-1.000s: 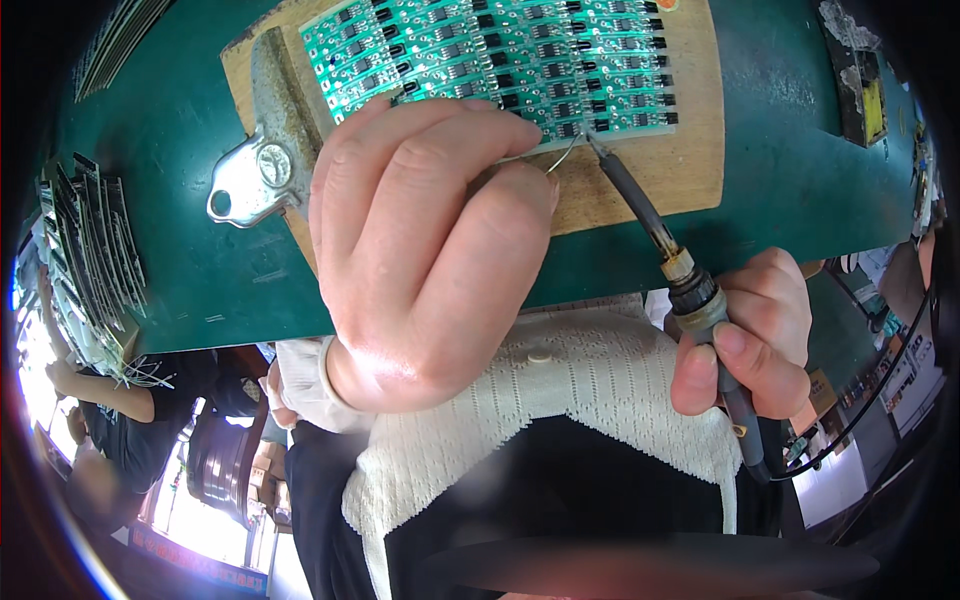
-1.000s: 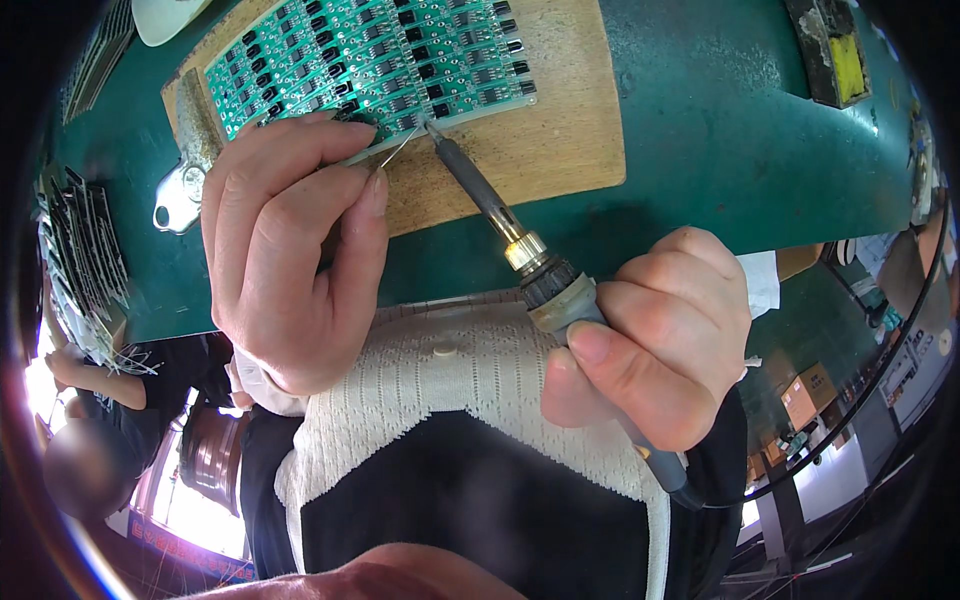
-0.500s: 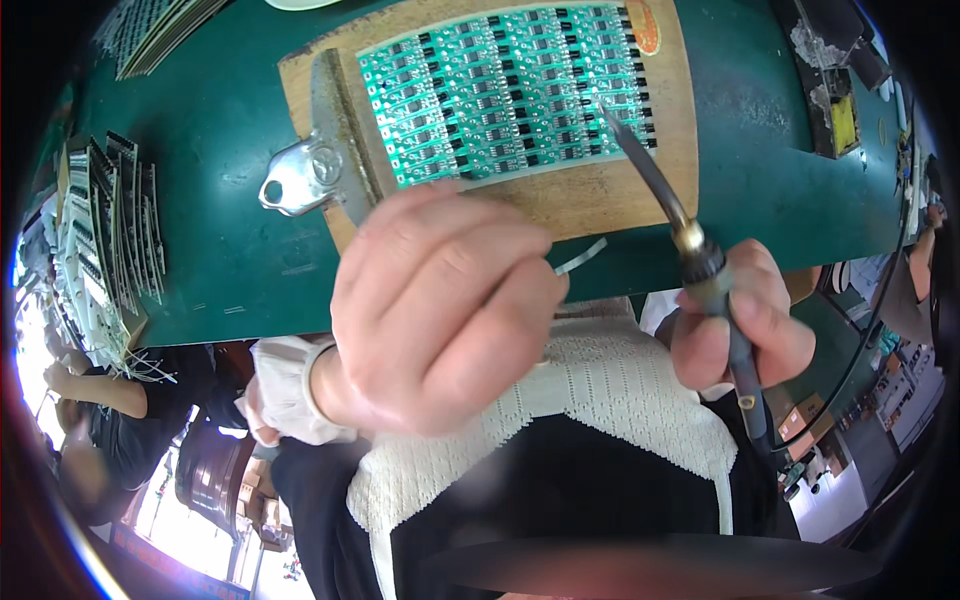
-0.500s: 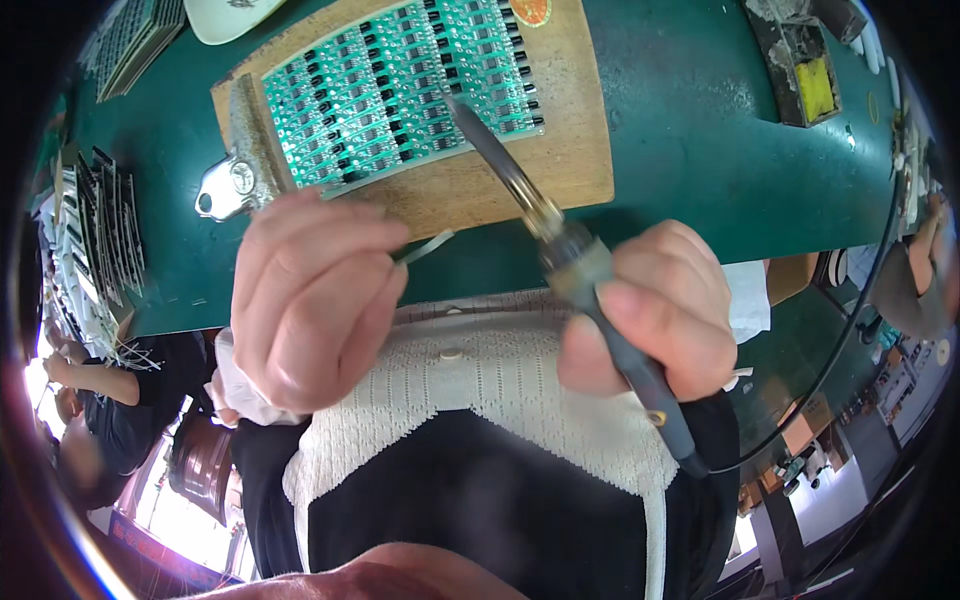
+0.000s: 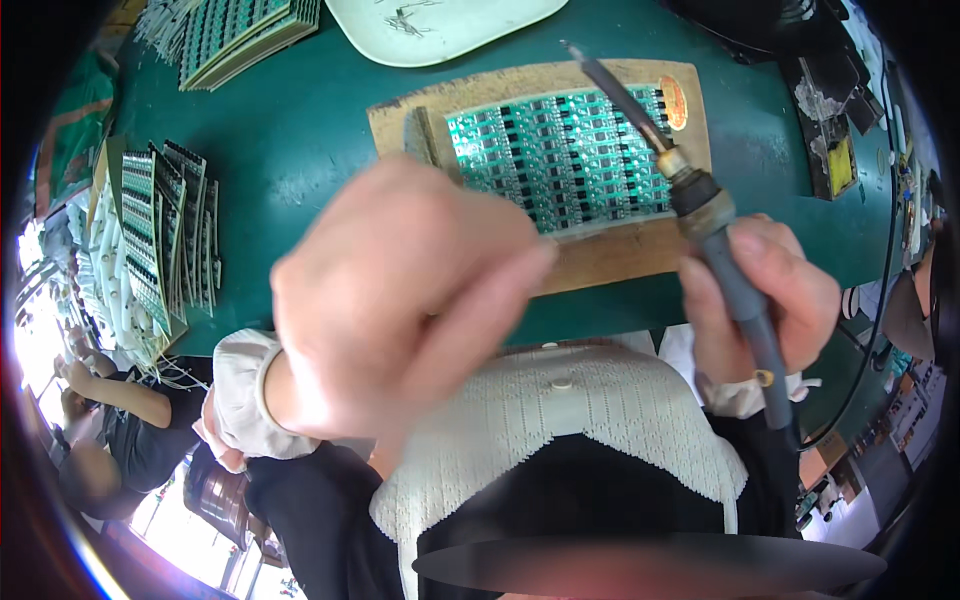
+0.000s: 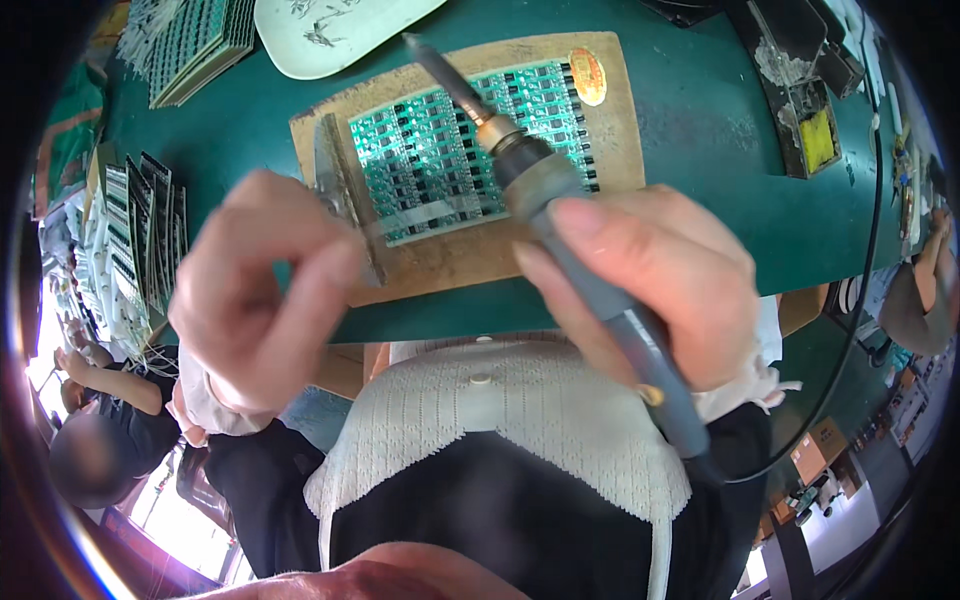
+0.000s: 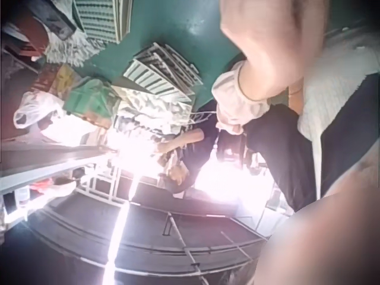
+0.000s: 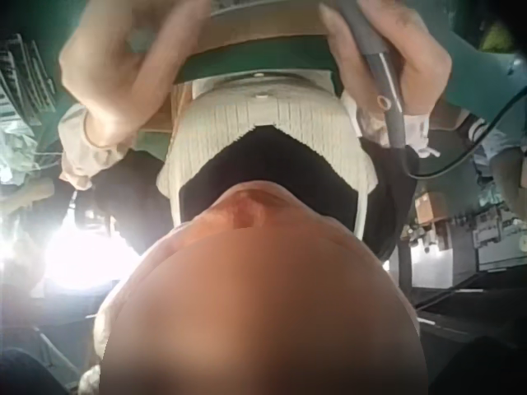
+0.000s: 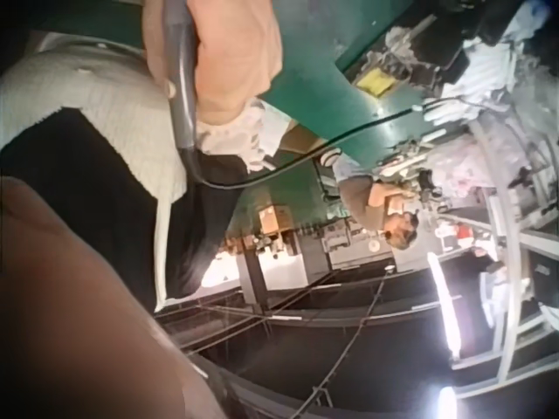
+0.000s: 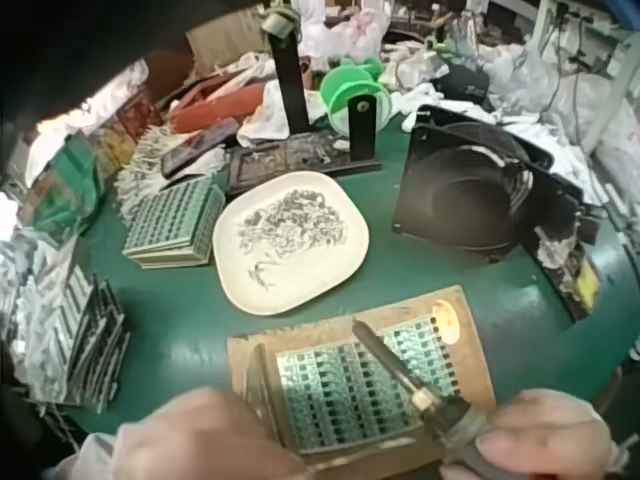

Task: Soldering electronic components onto a printed circuit board at a manufacturing station.

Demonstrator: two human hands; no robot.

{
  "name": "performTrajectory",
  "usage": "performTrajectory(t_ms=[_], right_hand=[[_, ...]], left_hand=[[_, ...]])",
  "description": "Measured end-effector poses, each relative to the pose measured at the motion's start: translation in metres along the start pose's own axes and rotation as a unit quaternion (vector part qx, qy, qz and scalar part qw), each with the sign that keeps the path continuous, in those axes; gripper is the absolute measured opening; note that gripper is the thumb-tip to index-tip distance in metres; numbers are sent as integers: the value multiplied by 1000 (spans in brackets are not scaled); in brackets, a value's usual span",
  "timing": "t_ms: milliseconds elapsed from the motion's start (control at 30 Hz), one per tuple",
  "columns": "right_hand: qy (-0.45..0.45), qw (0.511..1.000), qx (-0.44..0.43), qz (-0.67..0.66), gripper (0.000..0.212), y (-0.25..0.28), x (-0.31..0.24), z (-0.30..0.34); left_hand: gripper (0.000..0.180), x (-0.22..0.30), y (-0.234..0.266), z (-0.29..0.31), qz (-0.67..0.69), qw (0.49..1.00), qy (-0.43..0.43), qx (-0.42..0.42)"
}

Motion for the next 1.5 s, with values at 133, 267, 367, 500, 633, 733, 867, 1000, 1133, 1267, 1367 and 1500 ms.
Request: performTrajectory(t_ms=[133, 267, 367, 500, 633, 733, 867, 1000, 1133, 1267, 1367, 1500], right_hand=[[-8, 997, -75, 16, 46, 25, 11, -15], [15, 989, -133, 58, 39, 21, 21, -16], [36, 985, -162, 56, 34, 13, 24, -11], [13, 976, -211, 61, 35, 14, 20, -11], [9, 982, -183, 53, 35, 10, 24, -7], [17, 985, -167, 47, 35, 7, 25, -7], [4, 983, -177, 48, 36, 7, 25, -7], [14, 982, -186, 42, 37, 7, 27, -8], [12, 984, -172, 41, 37, 4, 27, -8], [19, 985, -166, 43, 36, 3, 29, -6], [28, 987, -149, 47, 35, 4, 28, -5], [31, 988, -145, 49, 34, 5, 28, -3]], left_hand=[[16, -19, 1, -15, -96, 992, 65, 45], [17, -30, -11, -13, -160, 985, 43, 52], [16, -36, -15, -15, -158, 986, 45, 43], [17, -43, -16, -14, -156, 986, 31, 49], [18, -45, -18, -16, -167, 985, 29, 39], [18, -43, -18, -16, -170, 984, 43, 36], [17, -44, -19, -16, -172, 984, 37, 39], [17, -45, -20, -16, -182, 982, 30, 41], [17, -45, -20, -15, -184, 981, 37, 45], [17, -47, -23, -15, -189, 981, 29, 43], [17, -45, -22, -16, -194, 980, 25, 41], [18, -46, -23, -16, -196, 980, 15, 39]])
Point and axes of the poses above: each hand's wrist, its own z-axis away from the middle knuckle, its own y-axis out of the back of the hand, x = y × z, the point moved 2 cm from there along -z, towards the middle knuckle, and after that the axes turned 5 degrees about -x, right-handed, at the moved point
